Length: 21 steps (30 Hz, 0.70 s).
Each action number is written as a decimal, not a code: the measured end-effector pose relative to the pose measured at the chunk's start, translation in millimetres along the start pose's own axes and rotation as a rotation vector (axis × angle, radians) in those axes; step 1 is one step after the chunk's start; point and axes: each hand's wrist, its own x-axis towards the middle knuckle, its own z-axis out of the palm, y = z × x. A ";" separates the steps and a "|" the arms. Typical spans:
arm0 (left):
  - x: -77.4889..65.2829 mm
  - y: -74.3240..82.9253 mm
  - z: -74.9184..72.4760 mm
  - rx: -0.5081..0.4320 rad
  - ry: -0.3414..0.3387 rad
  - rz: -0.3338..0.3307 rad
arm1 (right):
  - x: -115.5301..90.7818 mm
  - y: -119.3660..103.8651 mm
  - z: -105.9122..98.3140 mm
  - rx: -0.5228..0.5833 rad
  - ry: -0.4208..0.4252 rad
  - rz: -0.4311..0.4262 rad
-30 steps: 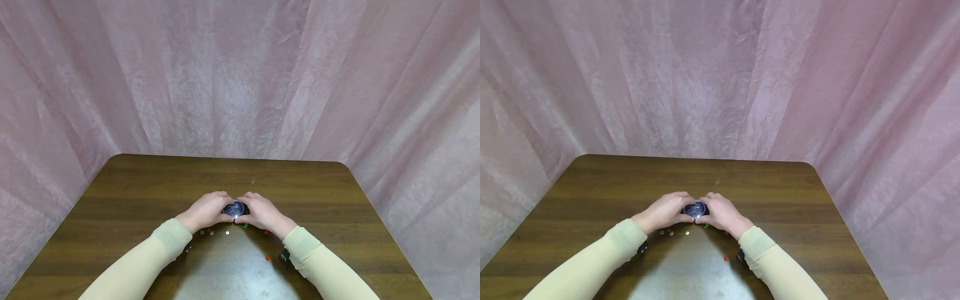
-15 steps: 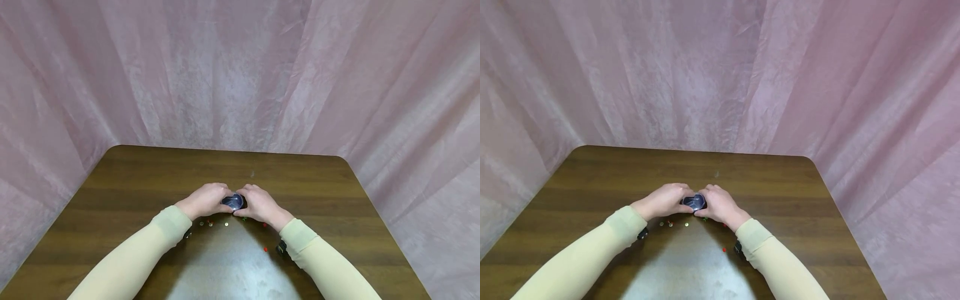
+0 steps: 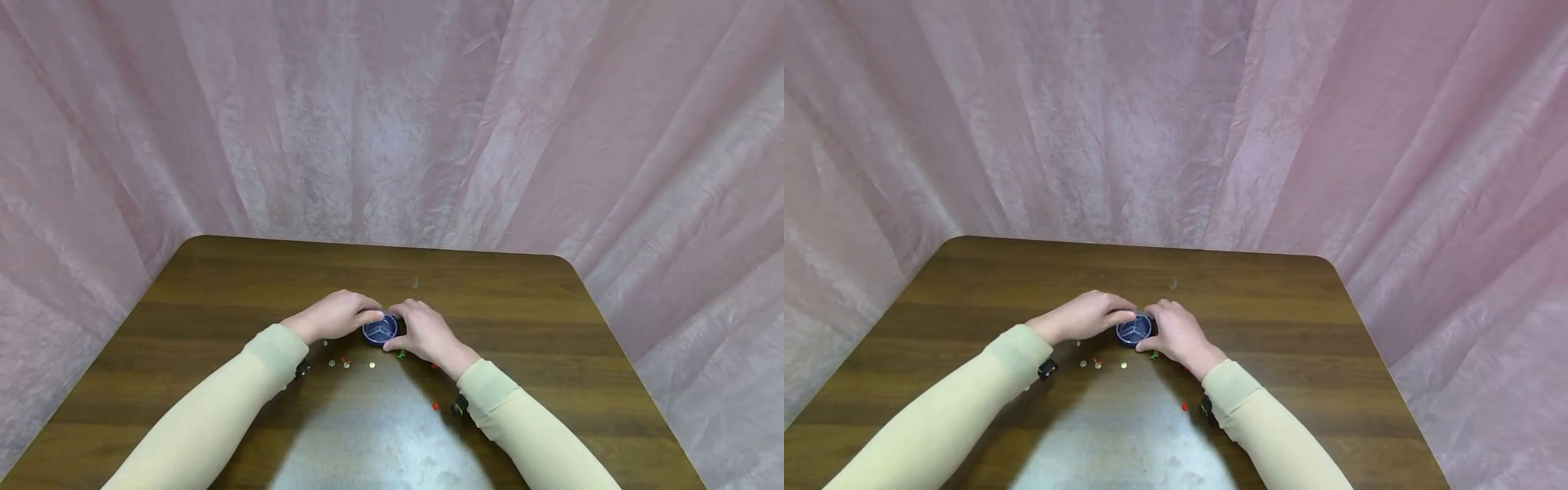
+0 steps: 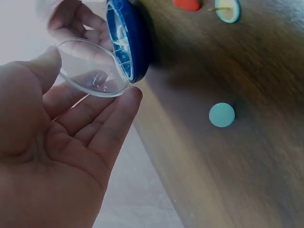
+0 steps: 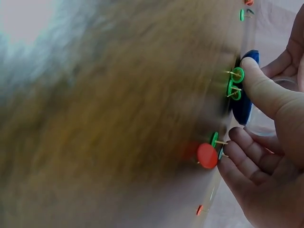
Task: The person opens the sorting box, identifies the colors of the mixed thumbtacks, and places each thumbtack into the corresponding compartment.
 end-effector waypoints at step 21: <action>0.5 -6.8 -8.6 -0.117 0.046 -0.046 | -3.4 9.0 -5.5 0.301 0.072 0.068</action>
